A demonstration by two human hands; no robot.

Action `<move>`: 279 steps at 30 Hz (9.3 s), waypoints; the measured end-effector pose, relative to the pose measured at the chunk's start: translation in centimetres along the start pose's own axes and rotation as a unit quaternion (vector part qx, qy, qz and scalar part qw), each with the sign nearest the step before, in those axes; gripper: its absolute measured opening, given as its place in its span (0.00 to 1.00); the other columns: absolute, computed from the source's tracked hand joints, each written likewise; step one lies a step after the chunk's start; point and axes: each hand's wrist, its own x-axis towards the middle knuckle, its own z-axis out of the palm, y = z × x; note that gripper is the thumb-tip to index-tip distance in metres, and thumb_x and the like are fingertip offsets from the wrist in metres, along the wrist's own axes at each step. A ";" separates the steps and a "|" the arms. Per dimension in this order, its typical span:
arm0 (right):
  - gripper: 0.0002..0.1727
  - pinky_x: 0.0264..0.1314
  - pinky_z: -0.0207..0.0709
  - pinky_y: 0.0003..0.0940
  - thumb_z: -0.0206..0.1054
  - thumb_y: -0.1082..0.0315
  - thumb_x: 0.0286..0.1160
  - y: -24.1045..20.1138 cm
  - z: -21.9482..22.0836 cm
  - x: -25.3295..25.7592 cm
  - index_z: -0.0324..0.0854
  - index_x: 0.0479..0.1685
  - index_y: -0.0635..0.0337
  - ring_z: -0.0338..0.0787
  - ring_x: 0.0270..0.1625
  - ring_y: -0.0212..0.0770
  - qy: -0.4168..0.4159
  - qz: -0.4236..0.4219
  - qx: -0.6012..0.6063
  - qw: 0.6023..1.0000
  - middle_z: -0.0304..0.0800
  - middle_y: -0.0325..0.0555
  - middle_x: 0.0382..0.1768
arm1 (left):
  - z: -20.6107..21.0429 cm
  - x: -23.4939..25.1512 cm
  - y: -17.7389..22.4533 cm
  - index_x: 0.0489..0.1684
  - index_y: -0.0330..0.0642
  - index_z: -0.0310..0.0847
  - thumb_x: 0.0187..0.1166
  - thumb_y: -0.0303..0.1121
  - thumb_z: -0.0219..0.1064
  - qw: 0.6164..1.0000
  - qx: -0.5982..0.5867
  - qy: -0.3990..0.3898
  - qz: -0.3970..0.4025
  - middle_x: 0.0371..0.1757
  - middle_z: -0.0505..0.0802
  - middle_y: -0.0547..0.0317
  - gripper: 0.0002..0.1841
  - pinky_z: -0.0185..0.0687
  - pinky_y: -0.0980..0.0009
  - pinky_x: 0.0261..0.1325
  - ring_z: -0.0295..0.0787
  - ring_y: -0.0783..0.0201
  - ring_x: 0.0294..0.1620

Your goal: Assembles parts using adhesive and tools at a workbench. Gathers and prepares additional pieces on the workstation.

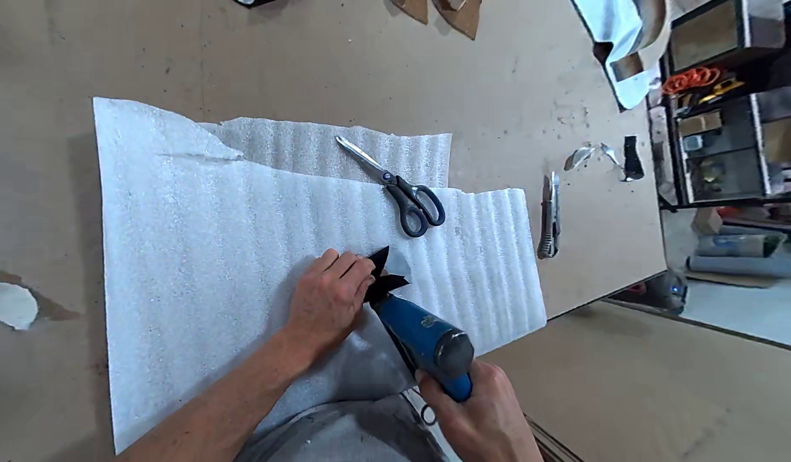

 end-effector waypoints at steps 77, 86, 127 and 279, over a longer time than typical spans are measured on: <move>0.19 0.51 0.83 0.50 0.84 0.62 0.58 -5.7 3.3 14.1 0.87 0.48 0.54 0.88 0.51 0.48 -0.207 -0.263 -0.133 0.933 0.86 0.47 0.49 | -2.7 -5.0 0.2 0.28 0.52 0.92 0.76 0.34 0.66 0.988 0.037 -0.036 0.145 0.43 0.94 0.68 0.09 0.79 0.58 0.67 0.87 0.62 0.56; 0.14 0.48 0.86 0.51 0.79 0.71 0.61 -2.8 3.5 13.1 0.93 0.47 0.54 0.92 0.47 0.45 -0.108 -0.308 -0.011 0.945 0.93 0.45 0.47 | -2.4 -3.3 0.2 0.25 0.50 0.92 0.69 0.35 0.72 0.988 -0.101 -0.093 0.074 0.72 0.85 0.52 0.05 0.68 0.54 0.85 0.70 0.53 0.84; 0.14 0.20 0.77 0.36 0.69 0.49 0.61 0.8 2.5 -4.6 0.89 0.32 0.49 0.86 0.21 0.30 0.045 -0.059 -0.008 0.997 0.87 0.33 0.19 | -1.8 -2.0 0.1 0.33 0.49 0.89 0.80 0.43 0.67 0.995 -0.013 -0.082 0.057 0.72 0.88 0.60 0.11 0.79 0.61 0.55 0.84 0.56 0.57; 0.37 0.32 0.78 0.66 0.63 0.48 0.64 7.5 -3.7 1.3 0.80 0.71 0.65 0.91 0.34 0.60 0.161 -0.022 -0.119 0.980 0.92 0.58 0.35 | -2.4 -3.7 2.1 0.53 0.47 0.88 0.64 0.56 0.74 0.994 0.008 -0.109 -0.014 0.85 0.76 0.57 0.26 0.75 0.55 0.78 0.74 0.56 0.82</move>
